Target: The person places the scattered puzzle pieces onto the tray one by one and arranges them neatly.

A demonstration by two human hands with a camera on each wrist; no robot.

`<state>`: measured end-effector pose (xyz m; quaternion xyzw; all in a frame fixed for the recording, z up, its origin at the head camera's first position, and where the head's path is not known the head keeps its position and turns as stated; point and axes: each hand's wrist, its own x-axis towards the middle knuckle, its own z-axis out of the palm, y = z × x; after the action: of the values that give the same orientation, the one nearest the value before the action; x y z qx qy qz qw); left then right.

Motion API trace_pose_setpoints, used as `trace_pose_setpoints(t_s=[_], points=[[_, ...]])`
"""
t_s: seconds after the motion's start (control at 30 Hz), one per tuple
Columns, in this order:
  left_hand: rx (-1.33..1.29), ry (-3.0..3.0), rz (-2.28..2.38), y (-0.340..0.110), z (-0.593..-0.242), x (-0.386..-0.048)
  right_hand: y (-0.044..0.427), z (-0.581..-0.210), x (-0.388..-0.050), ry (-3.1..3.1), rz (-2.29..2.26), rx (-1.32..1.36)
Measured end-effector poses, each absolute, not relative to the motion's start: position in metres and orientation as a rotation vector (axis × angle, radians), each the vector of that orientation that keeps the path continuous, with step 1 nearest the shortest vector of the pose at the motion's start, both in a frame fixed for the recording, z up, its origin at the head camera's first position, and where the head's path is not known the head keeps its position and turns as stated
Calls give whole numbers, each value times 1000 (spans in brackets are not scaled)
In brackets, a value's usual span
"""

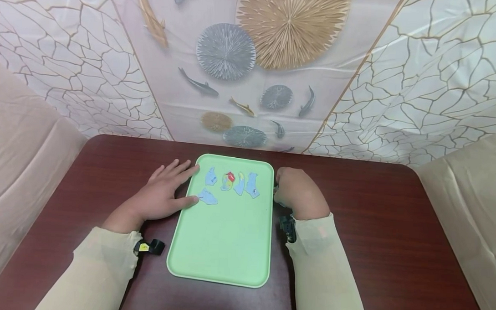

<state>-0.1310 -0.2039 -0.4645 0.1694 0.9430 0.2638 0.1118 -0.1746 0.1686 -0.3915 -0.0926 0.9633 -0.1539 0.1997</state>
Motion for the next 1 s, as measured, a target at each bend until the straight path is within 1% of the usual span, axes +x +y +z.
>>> trace_pose_setpoints(t_s=[0.63, 1.0], points=[[500, 2780, 776, -204, -466, -131, 171, -394, -177, 2671, -429, -227], [496, 2792, 760, -204, -468, -132, 177, -383, -170, 2714, -474, -202]])
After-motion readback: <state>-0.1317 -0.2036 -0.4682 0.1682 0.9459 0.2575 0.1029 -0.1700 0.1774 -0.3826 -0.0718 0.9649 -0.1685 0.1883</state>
